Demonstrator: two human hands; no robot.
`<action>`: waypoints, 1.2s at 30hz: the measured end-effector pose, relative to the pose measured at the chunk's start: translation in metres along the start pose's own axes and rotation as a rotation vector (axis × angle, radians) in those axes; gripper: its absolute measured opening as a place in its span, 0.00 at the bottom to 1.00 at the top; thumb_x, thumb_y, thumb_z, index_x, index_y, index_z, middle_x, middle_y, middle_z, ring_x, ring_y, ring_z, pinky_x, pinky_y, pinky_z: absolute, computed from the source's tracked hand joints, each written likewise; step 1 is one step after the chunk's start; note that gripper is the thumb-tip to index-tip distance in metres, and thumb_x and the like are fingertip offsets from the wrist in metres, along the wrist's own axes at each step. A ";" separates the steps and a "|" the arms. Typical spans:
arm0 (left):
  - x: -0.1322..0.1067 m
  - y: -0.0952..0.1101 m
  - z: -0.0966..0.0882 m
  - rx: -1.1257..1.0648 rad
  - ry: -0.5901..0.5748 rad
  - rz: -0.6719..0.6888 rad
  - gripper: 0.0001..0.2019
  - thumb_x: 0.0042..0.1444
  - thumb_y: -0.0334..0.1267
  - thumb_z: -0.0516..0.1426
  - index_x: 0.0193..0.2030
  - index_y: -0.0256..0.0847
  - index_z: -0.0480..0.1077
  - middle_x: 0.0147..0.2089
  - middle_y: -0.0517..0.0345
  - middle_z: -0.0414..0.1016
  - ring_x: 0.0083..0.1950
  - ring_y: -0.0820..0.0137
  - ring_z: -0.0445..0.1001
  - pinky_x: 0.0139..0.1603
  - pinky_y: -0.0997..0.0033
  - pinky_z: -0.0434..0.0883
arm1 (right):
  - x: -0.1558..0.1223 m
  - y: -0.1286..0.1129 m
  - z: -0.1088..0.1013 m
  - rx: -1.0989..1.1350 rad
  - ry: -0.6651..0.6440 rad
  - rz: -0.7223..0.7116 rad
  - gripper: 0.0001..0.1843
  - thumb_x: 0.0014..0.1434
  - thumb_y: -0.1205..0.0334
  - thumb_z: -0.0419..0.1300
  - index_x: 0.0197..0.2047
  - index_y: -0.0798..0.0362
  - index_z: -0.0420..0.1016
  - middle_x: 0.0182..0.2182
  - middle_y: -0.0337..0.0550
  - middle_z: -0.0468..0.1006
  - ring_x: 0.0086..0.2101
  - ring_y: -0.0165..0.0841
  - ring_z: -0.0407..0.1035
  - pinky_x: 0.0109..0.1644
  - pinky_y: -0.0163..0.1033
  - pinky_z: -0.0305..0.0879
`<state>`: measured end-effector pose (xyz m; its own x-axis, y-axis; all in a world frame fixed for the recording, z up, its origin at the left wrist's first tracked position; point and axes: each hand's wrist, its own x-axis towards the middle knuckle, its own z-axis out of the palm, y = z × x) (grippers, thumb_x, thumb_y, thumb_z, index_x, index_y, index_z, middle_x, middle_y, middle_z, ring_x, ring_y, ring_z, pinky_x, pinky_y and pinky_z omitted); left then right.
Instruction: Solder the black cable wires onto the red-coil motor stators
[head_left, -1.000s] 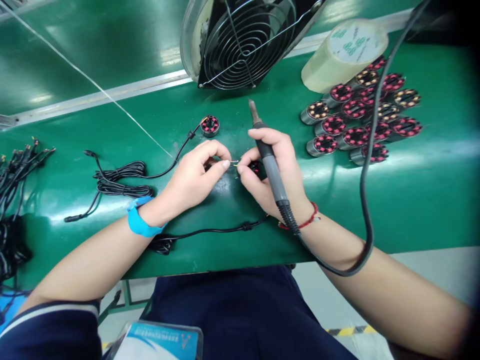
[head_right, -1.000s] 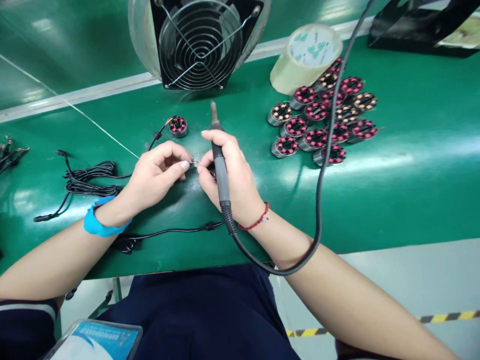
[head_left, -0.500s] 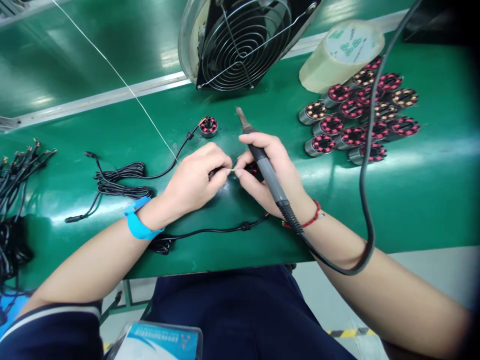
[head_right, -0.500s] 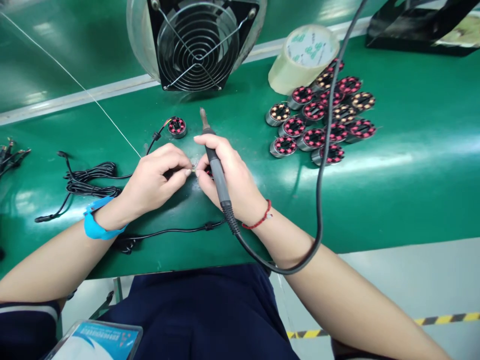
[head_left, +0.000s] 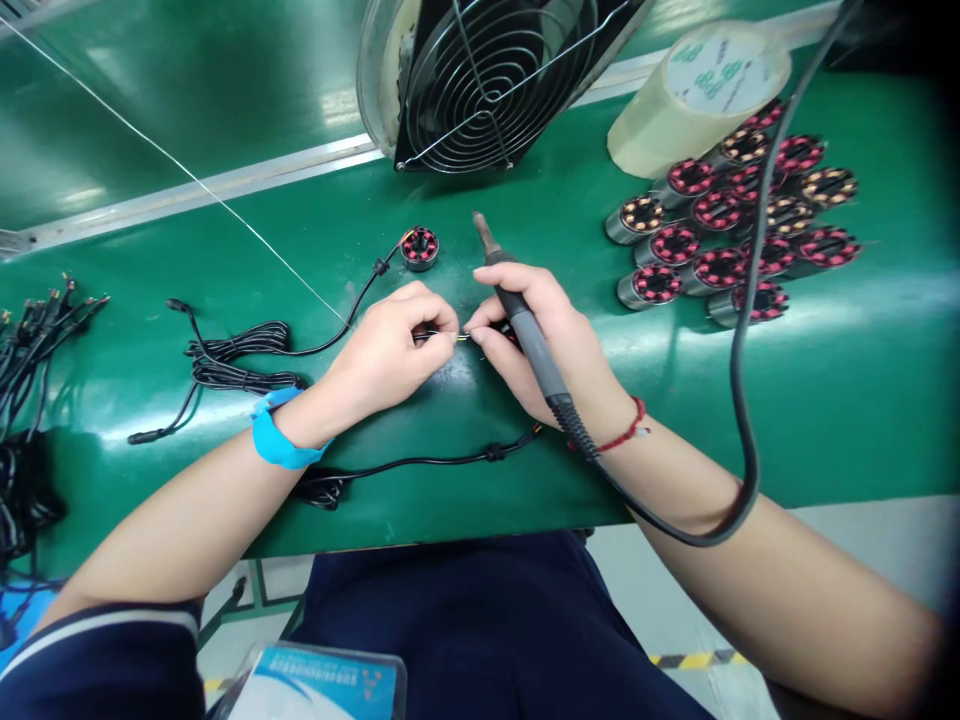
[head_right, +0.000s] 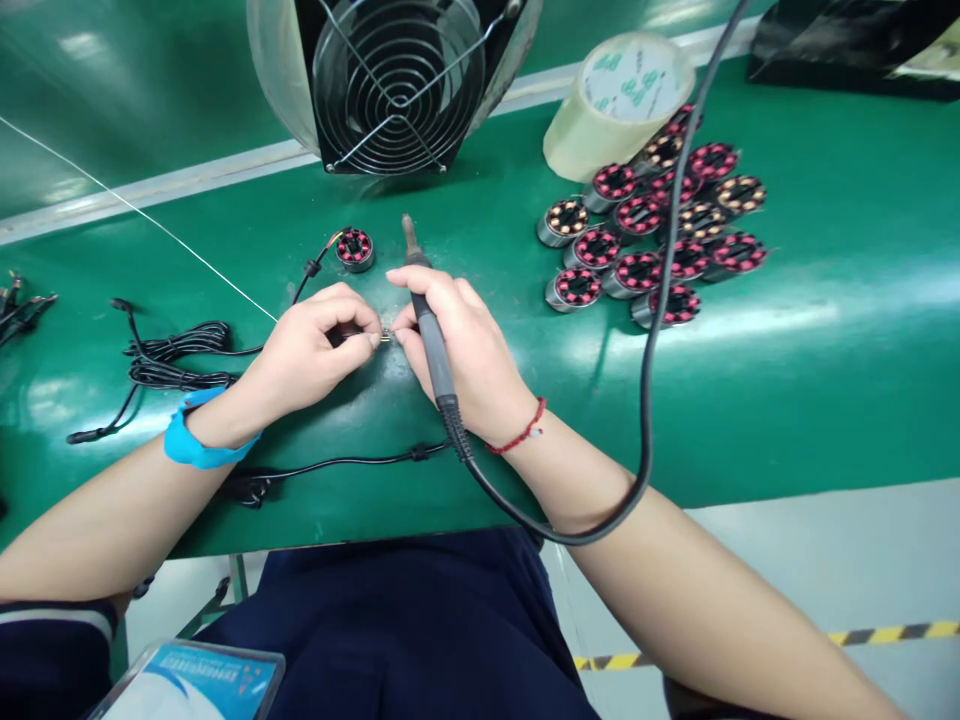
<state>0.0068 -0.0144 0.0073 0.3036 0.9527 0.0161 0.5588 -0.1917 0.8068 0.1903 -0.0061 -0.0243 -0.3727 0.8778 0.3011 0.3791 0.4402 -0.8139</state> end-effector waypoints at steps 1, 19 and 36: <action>0.000 0.000 0.000 -0.002 -0.002 -0.002 0.06 0.50 0.27 0.54 0.28 0.38 0.70 0.32 0.60 0.69 0.33 0.74 0.66 0.35 0.72 0.64 | 0.000 -0.001 -0.001 0.004 0.005 -0.004 0.24 0.58 0.66 0.59 0.57 0.44 0.64 0.37 0.37 0.79 0.39 0.35 0.74 0.52 0.48 0.70; -0.005 0.008 0.011 0.019 0.045 -0.102 0.07 0.50 0.24 0.54 0.25 0.38 0.65 0.32 0.60 0.68 0.30 0.76 0.64 0.31 0.72 0.63 | -0.072 -0.025 -0.012 -0.095 0.498 0.012 0.13 0.54 0.59 0.67 0.44 0.44 0.76 0.29 0.38 0.78 0.23 0.32 0.73 0.25 0.41 0.70; -0.003 0.008 0.012 0.034 0.067 -0.116 0.07 0.52 0.26 0.55 0.25 0.38 0.64 0.32 0.60 0.68 0.30 0.76 0.62 0.33 0.70 0.63 | -0.078 -0.022 -0.013 -0.121 0.442 0.104 0.12 0.55 0.53 0.67 0.42 0.44 0.75 0.32 0.41 0.81 0.26 0.36 0.76 0.29 0.44 0.76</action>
<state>0.0197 -0.0211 0.0070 0.1838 0.9823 -0.0355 0.6136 -0.0865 0.7849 0.2223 -0.0820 -0.0237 0.0588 0.9033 0.4249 0.5009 0.3415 -0.7953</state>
